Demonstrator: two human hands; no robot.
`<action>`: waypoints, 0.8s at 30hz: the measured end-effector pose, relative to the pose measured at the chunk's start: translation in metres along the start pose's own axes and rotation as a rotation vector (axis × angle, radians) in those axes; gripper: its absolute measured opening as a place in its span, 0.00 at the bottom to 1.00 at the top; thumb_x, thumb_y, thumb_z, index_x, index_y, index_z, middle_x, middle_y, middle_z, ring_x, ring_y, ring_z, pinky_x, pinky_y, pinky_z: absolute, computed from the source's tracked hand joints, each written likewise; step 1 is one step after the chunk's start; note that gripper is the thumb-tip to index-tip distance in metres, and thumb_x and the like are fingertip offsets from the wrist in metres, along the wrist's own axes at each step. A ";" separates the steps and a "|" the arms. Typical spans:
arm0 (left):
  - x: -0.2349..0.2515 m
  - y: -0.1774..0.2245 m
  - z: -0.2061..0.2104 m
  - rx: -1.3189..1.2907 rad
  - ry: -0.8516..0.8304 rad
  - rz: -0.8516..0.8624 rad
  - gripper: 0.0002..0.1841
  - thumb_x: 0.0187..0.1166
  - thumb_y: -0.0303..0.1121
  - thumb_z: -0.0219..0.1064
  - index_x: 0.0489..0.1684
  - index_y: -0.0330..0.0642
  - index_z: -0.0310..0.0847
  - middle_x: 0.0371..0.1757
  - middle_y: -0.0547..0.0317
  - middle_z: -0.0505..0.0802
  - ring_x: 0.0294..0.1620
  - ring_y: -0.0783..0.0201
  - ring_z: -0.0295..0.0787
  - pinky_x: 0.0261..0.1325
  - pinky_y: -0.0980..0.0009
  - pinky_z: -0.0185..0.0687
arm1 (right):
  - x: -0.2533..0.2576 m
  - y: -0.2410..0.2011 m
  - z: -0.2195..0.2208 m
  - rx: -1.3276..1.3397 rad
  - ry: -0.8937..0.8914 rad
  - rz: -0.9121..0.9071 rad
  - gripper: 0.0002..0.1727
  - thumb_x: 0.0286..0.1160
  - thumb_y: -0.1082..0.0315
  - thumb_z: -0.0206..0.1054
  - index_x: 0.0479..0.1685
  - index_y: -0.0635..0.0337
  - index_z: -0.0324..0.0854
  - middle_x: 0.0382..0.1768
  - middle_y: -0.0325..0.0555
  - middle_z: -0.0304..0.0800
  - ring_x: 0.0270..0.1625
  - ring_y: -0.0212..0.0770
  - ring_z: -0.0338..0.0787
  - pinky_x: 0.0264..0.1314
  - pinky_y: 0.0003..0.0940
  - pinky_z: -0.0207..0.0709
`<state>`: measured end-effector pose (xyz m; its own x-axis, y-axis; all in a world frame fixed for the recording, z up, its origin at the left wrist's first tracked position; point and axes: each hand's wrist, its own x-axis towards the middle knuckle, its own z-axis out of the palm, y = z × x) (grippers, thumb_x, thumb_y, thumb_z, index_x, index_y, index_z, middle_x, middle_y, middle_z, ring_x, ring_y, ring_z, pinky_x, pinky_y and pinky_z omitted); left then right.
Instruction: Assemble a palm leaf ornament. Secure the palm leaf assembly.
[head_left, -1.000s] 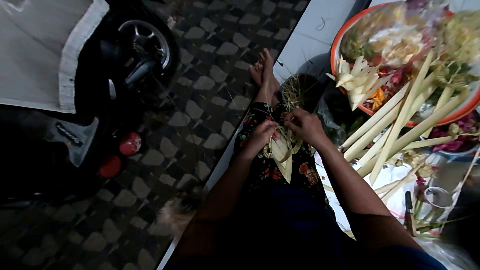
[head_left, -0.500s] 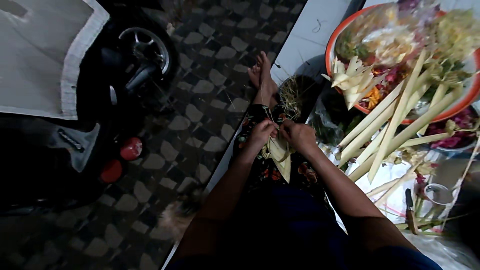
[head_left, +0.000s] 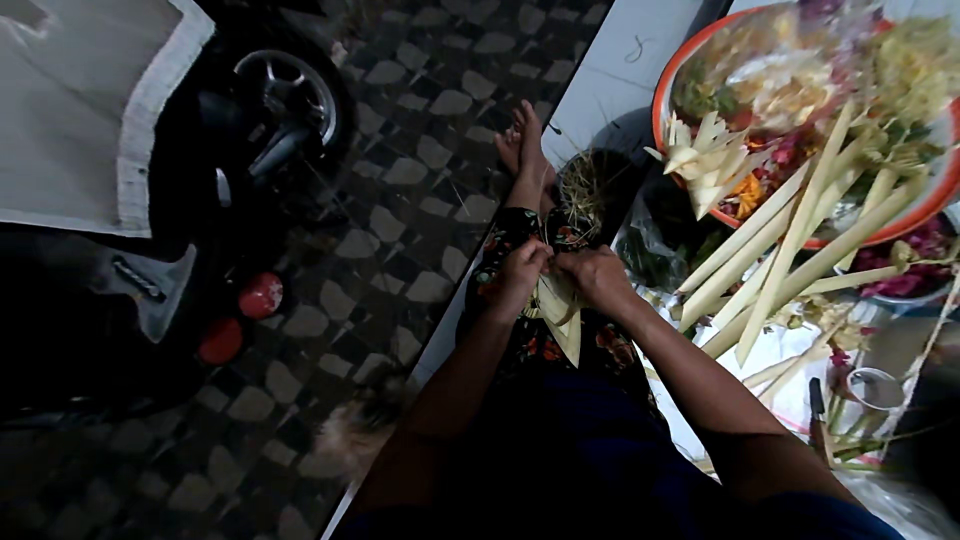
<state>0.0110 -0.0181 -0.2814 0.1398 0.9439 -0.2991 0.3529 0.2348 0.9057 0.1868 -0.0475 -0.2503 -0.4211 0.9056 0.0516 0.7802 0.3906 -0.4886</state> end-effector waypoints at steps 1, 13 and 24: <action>0.000 0.000 0.000 -0.015 -0.004 -0.006 0.15 0.91 0.39 0.57 0.53 0.38 0.86 0.41 0.53 0.91 0.39 0.63 0.87 0.51 0.61 0.84 | 0.002 0.002 -0.002 -0.006 -0.010 -0.001 0.09 0.85 0.67 0.63 0.50 0.51 0.90 0.43 0.48 0.96 0.50 0.53 0.94 0.60 0.62 0.79; -0.003 0.014 -0.015 0.003 -0.128 0.143 0.14 0.90 0.37 0.58 0.55 0.39 0.88 0.42 0.57 0.93 0.36 0.69 0.87 0.46 0.68 0.85 | 0.018 0.011 -0.024 -0.086 0.171 0.011 0.10 0.84 0.61 0.64 0.46 0.52 0.90 0.45 0.47 0.93 0.52 0.52 0.92 0.56 0.59 0.78; -0.025 0.051 -0.018 0.565 -0.169 0.290 0.19 0.93 0.41 0.53 0.65 0.37 0.82 0.58 0.42 0.91 0.57 0.47 0.90 0.63 0.40 0.82 | 0.018 -0.001 -0.016 -0.136 0.404 0.035 0.09 0.81 0.60 0.67 0.49 0.46 0.91 0.52 0.39 0.95 0.55 0.45 0.92 0.63 0.55 0.77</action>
<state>0.0083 -0.0260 -0.2225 0.4298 0.8901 -0.1515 0.7043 -0.2255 0.6731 0.1859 -0.0289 -0.2345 -0.1999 0.9001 0.3871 0.8560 0.3527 -0.3781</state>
